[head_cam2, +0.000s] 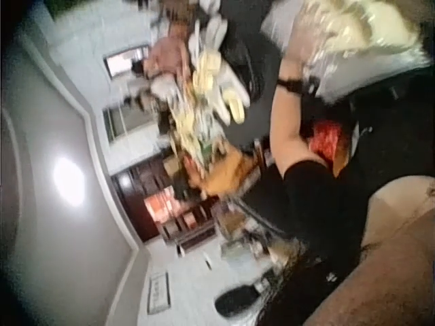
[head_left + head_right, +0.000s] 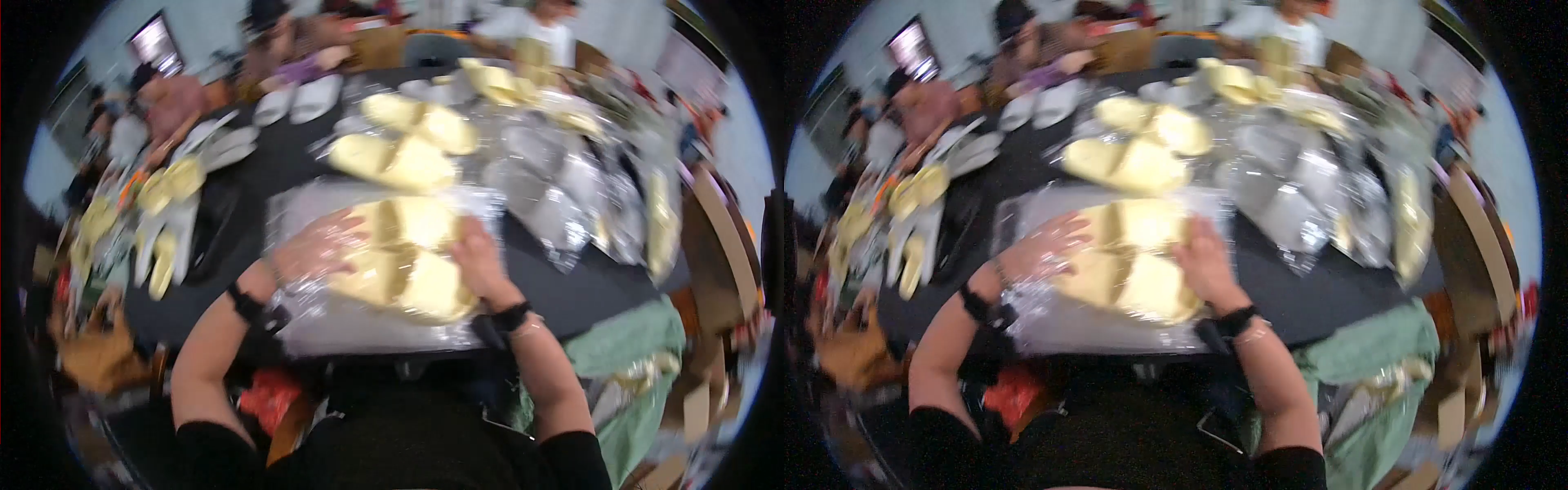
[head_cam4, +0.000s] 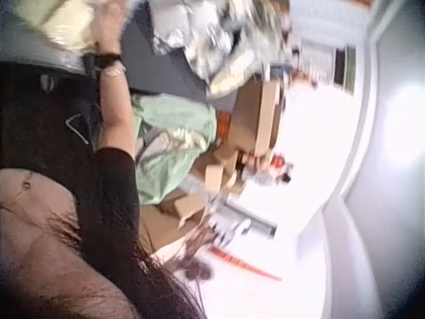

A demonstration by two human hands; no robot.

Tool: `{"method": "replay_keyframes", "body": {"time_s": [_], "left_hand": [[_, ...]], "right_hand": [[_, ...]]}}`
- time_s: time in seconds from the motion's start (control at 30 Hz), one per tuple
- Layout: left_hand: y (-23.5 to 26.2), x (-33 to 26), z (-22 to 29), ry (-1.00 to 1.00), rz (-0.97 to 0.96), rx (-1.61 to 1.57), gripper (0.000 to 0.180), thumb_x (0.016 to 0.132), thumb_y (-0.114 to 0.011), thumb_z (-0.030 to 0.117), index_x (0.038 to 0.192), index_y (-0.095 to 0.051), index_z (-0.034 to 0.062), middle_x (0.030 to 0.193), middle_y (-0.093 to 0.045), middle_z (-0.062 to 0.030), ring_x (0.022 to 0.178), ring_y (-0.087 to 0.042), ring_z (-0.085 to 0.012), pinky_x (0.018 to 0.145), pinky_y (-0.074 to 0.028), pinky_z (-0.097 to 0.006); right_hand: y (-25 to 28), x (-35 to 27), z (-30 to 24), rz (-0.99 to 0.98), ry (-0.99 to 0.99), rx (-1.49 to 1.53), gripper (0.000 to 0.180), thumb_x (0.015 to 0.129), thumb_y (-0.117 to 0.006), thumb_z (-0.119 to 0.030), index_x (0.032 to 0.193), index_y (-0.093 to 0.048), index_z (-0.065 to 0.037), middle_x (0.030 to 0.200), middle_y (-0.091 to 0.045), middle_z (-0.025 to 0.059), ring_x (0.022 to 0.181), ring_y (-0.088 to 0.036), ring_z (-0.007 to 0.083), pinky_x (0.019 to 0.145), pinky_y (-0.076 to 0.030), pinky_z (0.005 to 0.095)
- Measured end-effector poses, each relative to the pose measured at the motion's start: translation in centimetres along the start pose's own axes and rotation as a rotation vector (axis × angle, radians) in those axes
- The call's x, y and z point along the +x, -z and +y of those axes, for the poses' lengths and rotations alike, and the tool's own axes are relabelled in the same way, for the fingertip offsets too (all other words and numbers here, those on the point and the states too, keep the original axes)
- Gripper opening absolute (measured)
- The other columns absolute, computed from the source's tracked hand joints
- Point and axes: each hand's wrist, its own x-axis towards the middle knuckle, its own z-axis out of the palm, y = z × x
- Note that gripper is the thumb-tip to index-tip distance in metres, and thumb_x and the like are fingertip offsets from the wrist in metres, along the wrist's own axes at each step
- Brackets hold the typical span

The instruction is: Packing finished shoes into plastic bags and placing them into a large collection bag.

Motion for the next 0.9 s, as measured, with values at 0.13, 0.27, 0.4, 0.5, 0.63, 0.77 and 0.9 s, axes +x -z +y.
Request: {"method": "replay_keyframes", "body": {"time_s": [0.13, 0.27, 0.4, 0.5, 0.63, 0.77, 0.9], "left_hand": [[-0.3, 1.6, -0.9, 0.037, -0.244, -0.076, 0.07, 0.088, -0.074, 0.03, 0.147, -0.044, 0.0067, 0.155, -0.038, -0.0164, 0.146, -0.028, -0.0377, 0.119, -0.027, -0.045], [-1.7, 5.6, 1.0, 0.037, -0.32, -0.14, 0.068, 0.082, -0.073, 0.019, 0.141, -0.047, 0.0002, 0.147, -0.043, -0.0233, 0.14, -0.036, -0.0422, 0.118, -0.027, -0.047], [-3.6, 8.1, 2.4, 0.081, -0.27, -0.27, 0.053, 0.085, -0.068, 0.024, 0.132, -0.057, 0.0037, 0.137, -0.054, -0.0217, 0.133, -0.042, -0.0426, 0.115, -0.028, -0.048], [-4.4, 8.8, 3.0, 0.081, -0.248, -0.269, 0.047, 0.086, -0.065, 0.028, 0.127, -0.063, 0.0059, 0.133, -0.058, -0.0209, 0.13, -0.045, -0.0423, 0.113, -0.029, -0.048], [-5.4, 7.1, 1.3, 0.081, -0.126, -0.238, 0.046, 0.085, -0.067, 0.023, 0.125, -0.062, 0.0026, 0.13, -0.061, -0.0183, 0.121, -0.055, -0.0367, 0.105, -0.041, -0.042], [-3.9, 6.9, 3.9, 0.175, -0.074, -0.417, 0.044, 0.086, -0.066, 0.024, 0.123, -0.063, 0.0024, 0.129, -0.062, -0.0174, 0.119, -0.055, -0.04, 0.107, -0.039, -0.045], [-3.4, 1.0, -1.2, 0.093, -0.196, -0.046, 0.036, 0.086, -0.065, 0.02, 0.117, -0.066, 0.0007, 0.124, -0.063, -0.0183, 0.12, -0.053, -0.04, 0.109, -0.034, -0.048]], "right_hand": [[0.2, 0.6, -2.8, -0.03, -0.063, 0.093, 0.075, 0.099, -0.05, -0.042, 0.15, -0.027, 0.008, 0.153, -0.031, 0.0298, 0.146, -0.027, 0.0389, 0.12, -0.022, 0.044], [3.0, -0.4, -4.3, -0.169, -0.136, 0.194, 0.08, 0.102, -0.039, -0.052, 0.153, -0.018, 0.006, 0.158, -0.023, 0.0281, 0.15, -0.016, 0.04, 0.122, -0.013, 0.0438], [0.7, -1.1, -2.7, 0.006, -0.055, 0.078, 0.08, 0.104, -0.032, -0.054, 0.152, -0.02, 0.008, 0.158, -0.026, 0.0259, 0.149, -0.019, 0.0401, 0.122, -0.015, 0.0448], [0.2, -1.1, -2.3, 0.018, -0.049, 0.068, 0.084, 0.103, -0.026, -0.058, 0.152, -0.018, 0.008, 0.157, -0.026, 0.0287, 0.148, -0.019, 0.0419, 0.121, -0.016, 0.0457], [-0.1, -0.6, -3.2, 0.035, -0.044, 0.084, 0.082, 0.103, -0.027, -0.058, 0.152, -0.021, 0.007, 0.157, -0.027, 0.0275, 0.148, -0.02, 0.0417, 0.122, -0.015, 0.0451], [0.9, -1.6, -2.7, 0.021, -0.06, 0.05, 0.078, 0.104, -0.029, -0.056, 0.152, -0.024, 0.006, 0.157, -0.028, 0.0248, 0.148, -0.02, 0.0407, 0.122, -0.016, 0.0452], [0.2, -1.3, -3.3, 0.047, 0.005, -0.033, 0.077, 0.103, -0.032, -0.054, 0.152, -0.025, 0.005, 0.157, -0.029, 0.0233, 0.148, -0.021, 0.0397, 0.121, -0.019, 0.046]]}}
